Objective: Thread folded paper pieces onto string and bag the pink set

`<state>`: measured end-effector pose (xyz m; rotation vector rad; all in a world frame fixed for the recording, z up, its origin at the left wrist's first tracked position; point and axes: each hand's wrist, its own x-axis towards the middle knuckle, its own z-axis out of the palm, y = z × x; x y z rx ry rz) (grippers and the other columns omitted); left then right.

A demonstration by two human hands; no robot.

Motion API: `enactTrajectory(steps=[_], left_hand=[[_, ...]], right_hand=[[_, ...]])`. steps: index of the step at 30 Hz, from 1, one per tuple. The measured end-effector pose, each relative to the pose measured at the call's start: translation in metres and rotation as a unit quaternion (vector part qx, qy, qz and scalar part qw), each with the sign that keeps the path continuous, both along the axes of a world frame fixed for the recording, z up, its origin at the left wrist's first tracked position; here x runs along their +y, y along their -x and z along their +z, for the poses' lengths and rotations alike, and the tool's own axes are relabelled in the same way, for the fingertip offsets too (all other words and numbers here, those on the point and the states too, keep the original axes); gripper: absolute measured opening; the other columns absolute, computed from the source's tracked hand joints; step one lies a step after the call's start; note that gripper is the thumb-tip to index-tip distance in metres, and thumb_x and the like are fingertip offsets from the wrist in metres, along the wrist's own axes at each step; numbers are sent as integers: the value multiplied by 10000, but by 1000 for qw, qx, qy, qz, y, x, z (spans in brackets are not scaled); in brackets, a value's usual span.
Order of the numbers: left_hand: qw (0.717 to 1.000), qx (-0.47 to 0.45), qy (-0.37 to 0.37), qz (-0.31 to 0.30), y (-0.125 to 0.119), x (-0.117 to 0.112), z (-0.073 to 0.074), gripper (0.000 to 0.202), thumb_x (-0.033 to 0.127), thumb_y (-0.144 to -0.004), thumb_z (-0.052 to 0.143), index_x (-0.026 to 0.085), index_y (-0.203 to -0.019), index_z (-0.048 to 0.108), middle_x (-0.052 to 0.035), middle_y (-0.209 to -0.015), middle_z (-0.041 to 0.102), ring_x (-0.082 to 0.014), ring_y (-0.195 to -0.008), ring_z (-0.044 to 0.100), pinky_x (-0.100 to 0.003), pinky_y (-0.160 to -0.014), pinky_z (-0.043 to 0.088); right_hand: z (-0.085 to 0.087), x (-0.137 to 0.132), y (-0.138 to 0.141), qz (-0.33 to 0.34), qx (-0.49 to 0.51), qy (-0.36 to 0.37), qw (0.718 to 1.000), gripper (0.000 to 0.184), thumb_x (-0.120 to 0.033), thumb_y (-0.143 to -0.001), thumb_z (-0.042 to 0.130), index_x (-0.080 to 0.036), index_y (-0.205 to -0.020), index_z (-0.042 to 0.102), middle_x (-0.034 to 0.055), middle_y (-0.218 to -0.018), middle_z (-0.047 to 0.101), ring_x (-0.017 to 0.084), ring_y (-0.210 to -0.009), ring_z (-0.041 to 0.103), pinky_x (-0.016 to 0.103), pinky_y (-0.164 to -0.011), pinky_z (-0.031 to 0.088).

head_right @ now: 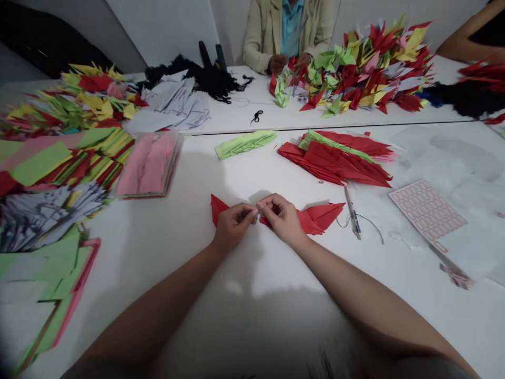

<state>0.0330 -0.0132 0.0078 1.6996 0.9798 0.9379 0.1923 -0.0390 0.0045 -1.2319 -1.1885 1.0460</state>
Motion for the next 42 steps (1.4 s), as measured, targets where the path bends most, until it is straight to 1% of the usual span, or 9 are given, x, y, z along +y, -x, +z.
enactTrajectory(steps=[5, 11, 20, 22, 26, 29, 32, 38, 42], left_hand=[[1000, -19, 22, 11, 1, 1, -1, 181, 333, -903, 581, 175, -844, 644, 2, -726, 647, -82, -580, 558, -204, -567, 456], [995, -75, 59, 14, -2, 1, -4, 158, 332, -892, 597, 175, -896, 615, -24, -836, 703, -72, -562, 588, -204, -558, 494], [991, -106, 80, 5, -2, 2, -4, 199, 374, -907, 582, 185, -869, 534, 13, -741, 674, -69, -531, 619, -186, -531, 504], [989, -119, 89, 5, -3, 2, -6, 199, 380, -908, 582, 191, -894, 522, 14, -741, 681, -86, -566, 656, -192, -551, 523], [985, -136, 109, 14, -3, 0, -7, 220, 398, -902, 594, 204, -961, 508, 12, -741, 704, -122, -621, 706, -226, -610, 574], [985, -133, 105, 22, -3, -1, -6, 253, 394, -901, 600, 208, -1056, 524, 10, -742, 715, -135, -651, 724, -233, -636, 588], [987, -125, 102, 26, -3, -1, -4, 312, 401, -898, 603, 205, -1136, 553, 0, -752, 722, -150, -680, 735, -243, -649, 599], [985, -137, 101, 16, -3, 2, -7, 265, 413, -899, 595, 191, -1045, 586, -17, -770, 733, -144, -662, 729, -243, -641, 600], [984, -137, 110, 20, -4, 2, -6, 244, 413, -889, 607, 193, -993, 589, -14, -779, 738, -134, -635, 716, -242, -626, 595]], right_hand=[[1, 0, -1, -21, 4, 17, 1000, 288, -479, -818, 688, -192, -793, 677, -7, -624, 617, 123, -551, 515, 265, -528, 402], [1, -1, 0, -8, -18, -14, 1000, 226, -423, -862, 657, -206, -858, 721, 32, -788, 711, 149, -672, 624, 288, -632, 503], [-3, -4, 3, 3, -38, -16, 999, 200, -374, -864, 656, -189, -913, 717, 44, -756, 683, 164, -668, 619, 316, -640, 500], [-3, -3, 4, 3, -41, -17, 999, 193, -367, -865, 651, -188, -909, 711, 47, -761, 686, 166, -665, 619, 318, -638, 499], [-3, -3, 4, 12, -76, -32, 997, 179, -345, -883, 616, -196, -904, 711, 68, -863, 704, 180, -733, 639, 328, -683, 504], [-3, -3, 3, 17, -94, -37, 995, 172, -332, -891, 602, -201, -915, 711, 70, -888, 704, 190, -775, 646, 334, -714, 506], [-4, -3, 2, 22, -86, -27, 996, 183, -343, -898, 594, -201, -925, 707, 70, -892, 704, 192, -778, 646, 337, -721, 507], [-6, -3, 3, 28, -49, -12, 998, 242, -416, -913, 580, -198, -962, 674, 61, -883, 693, 184, -774, 626, 344, -744, 510], [-2, -6, 5, 21, -34, -25, 999, 255, -445, -901, 598, -214, -1008, 619, 38, -855, 663, 163, -715, 590, 320, -687, 503]])
